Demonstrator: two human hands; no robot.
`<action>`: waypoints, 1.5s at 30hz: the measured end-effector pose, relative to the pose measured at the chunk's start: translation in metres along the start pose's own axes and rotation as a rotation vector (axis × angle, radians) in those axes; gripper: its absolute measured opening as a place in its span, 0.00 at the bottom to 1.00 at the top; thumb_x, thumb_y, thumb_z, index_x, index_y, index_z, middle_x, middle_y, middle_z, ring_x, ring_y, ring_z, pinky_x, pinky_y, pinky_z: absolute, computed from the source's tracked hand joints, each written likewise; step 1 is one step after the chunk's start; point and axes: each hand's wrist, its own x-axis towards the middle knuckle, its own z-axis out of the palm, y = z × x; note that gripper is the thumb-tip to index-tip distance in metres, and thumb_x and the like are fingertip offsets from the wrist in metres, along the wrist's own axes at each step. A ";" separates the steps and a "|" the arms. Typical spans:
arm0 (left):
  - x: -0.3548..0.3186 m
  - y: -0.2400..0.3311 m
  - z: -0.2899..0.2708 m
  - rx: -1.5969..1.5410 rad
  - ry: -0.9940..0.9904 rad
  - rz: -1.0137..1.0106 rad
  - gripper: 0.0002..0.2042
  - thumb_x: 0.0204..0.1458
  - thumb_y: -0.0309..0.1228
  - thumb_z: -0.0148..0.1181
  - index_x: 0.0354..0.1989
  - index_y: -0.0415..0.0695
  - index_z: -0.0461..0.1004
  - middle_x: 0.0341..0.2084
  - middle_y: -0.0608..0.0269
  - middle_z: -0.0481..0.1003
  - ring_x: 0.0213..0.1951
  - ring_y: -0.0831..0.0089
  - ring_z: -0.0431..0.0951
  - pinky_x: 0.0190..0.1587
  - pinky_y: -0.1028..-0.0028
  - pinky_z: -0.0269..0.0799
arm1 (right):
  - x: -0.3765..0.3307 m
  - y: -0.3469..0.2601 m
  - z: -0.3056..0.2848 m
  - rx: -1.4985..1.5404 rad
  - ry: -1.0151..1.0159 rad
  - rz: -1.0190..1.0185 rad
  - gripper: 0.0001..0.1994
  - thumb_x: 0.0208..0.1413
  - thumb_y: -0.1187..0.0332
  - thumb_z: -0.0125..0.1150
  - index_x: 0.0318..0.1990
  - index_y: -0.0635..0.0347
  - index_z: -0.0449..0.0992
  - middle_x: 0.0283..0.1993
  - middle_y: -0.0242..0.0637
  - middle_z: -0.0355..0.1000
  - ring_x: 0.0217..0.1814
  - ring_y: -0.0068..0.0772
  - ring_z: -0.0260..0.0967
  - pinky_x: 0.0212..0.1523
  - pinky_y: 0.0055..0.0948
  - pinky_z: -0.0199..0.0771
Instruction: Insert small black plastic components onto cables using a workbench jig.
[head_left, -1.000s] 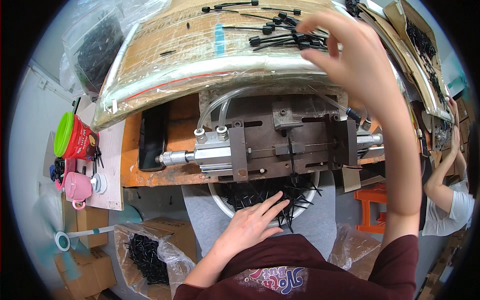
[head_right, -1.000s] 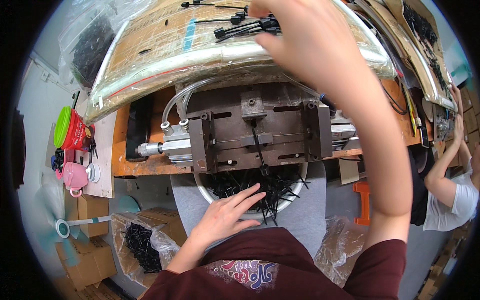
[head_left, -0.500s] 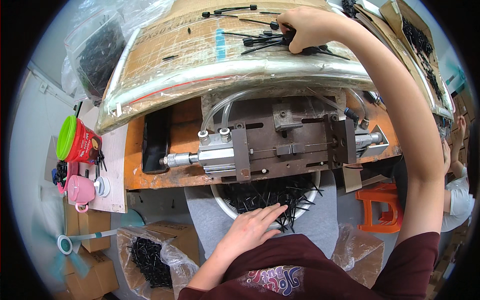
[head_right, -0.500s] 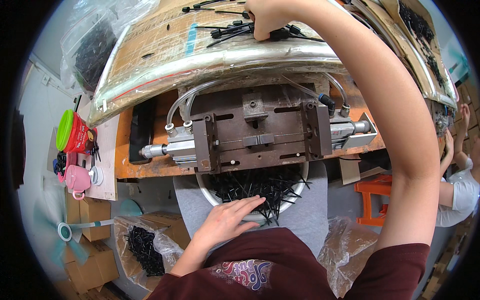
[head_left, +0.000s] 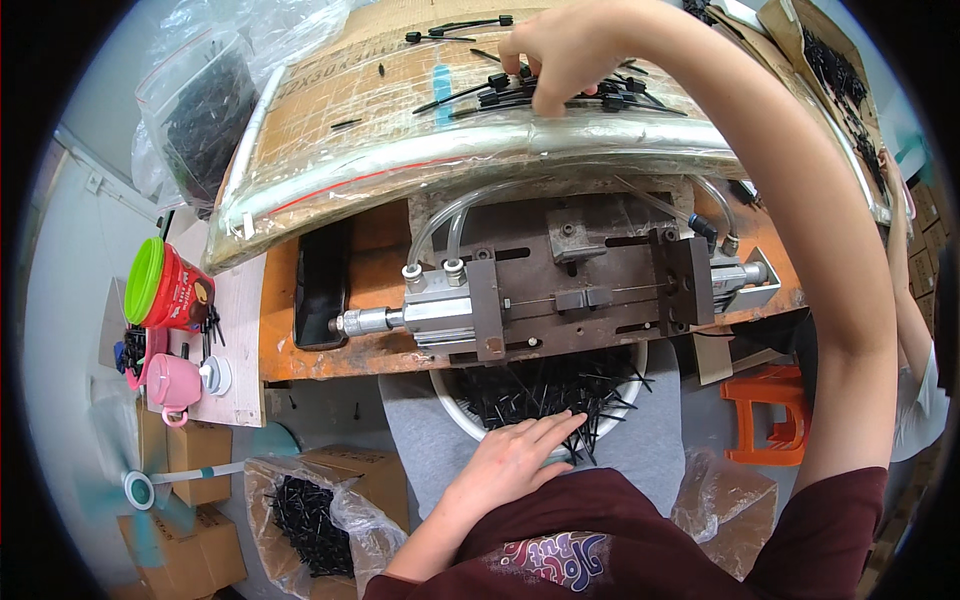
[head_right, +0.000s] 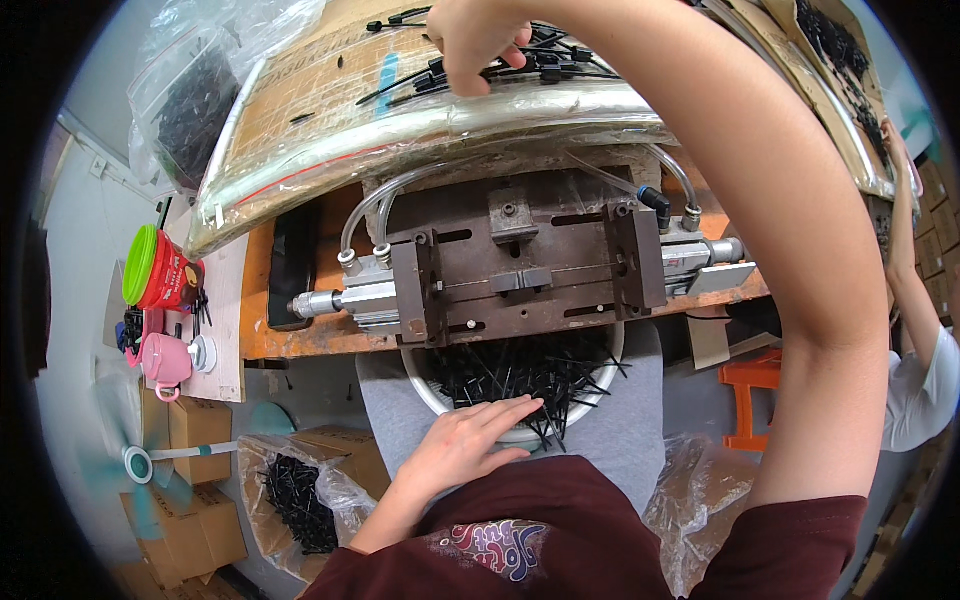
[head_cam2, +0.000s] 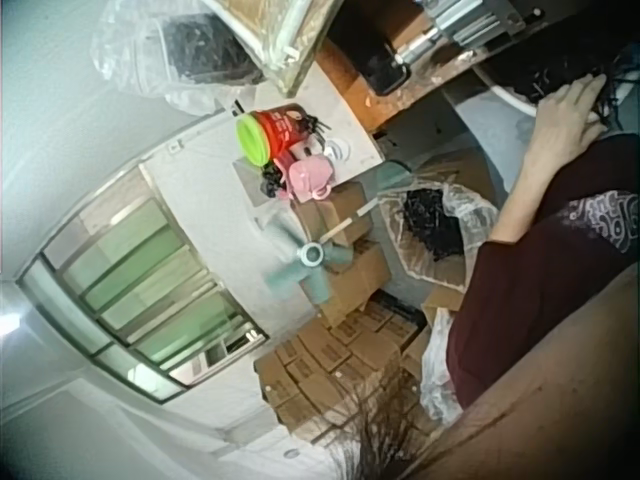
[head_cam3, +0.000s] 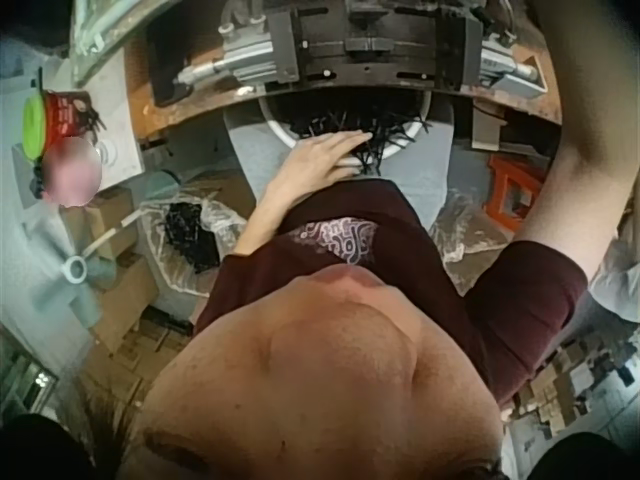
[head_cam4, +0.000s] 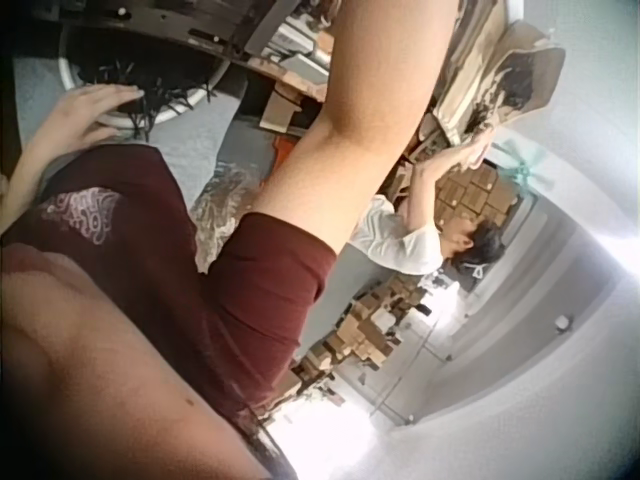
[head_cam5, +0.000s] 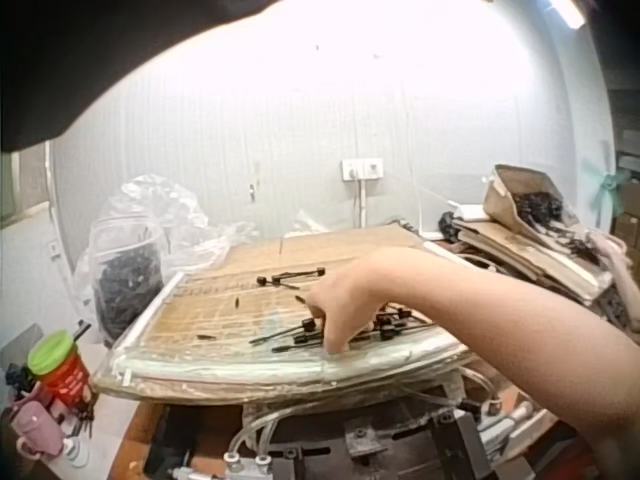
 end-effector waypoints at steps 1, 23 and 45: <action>-0.001 0.000 0.000 0.001 -0.002 -0.005 0.31 0.48 0.37 0.68 0.62 0.50 0.67 0.55 0.60 0.74 0.51 0.60 0.78 0.49 0.65 0.78 | -0.001 -0.007 -0.004 0.015 -0.003 0.019 0.23 0.39 0.62 0.69 0.42 0.71 0.78 0.38 0.51 0.78 0.42 0.46 0.76 0.45 0.40 0.74; -0.005 0.010 -0.014 0.003 0.073 0.056 0.27 0.48 0.38 0.69 0.58 0.47 0.72 0.52 0.60 0.77 0.46 0.62 0.80 0.45 0.68 0.78 | -0.052 0.046 -0.002 0.805 0.635 0.080 0.08 0.50 0.74 0.67 0.36 0.69 0.79 0.30 0.42 0.78 0.28 0.28 0.77 0.31 0.25 0.79; 0.029 0.054 -0.065 -0.651 0.572 0.086 0.20 0.42 0.15 0.70 0.48 0.31 0.77 0.44 0.47 0.79 0.43 0.62 0.83 0.39 0.75 0.82 | -0.149 -0.067 0.195 2.260 0.589 -0.155 0.10 0.56 0.70 0.60 0.41 0.68 0.75 0.36 0.42 0.76 0.19 0.19 0.68 0.21 0.16 0.69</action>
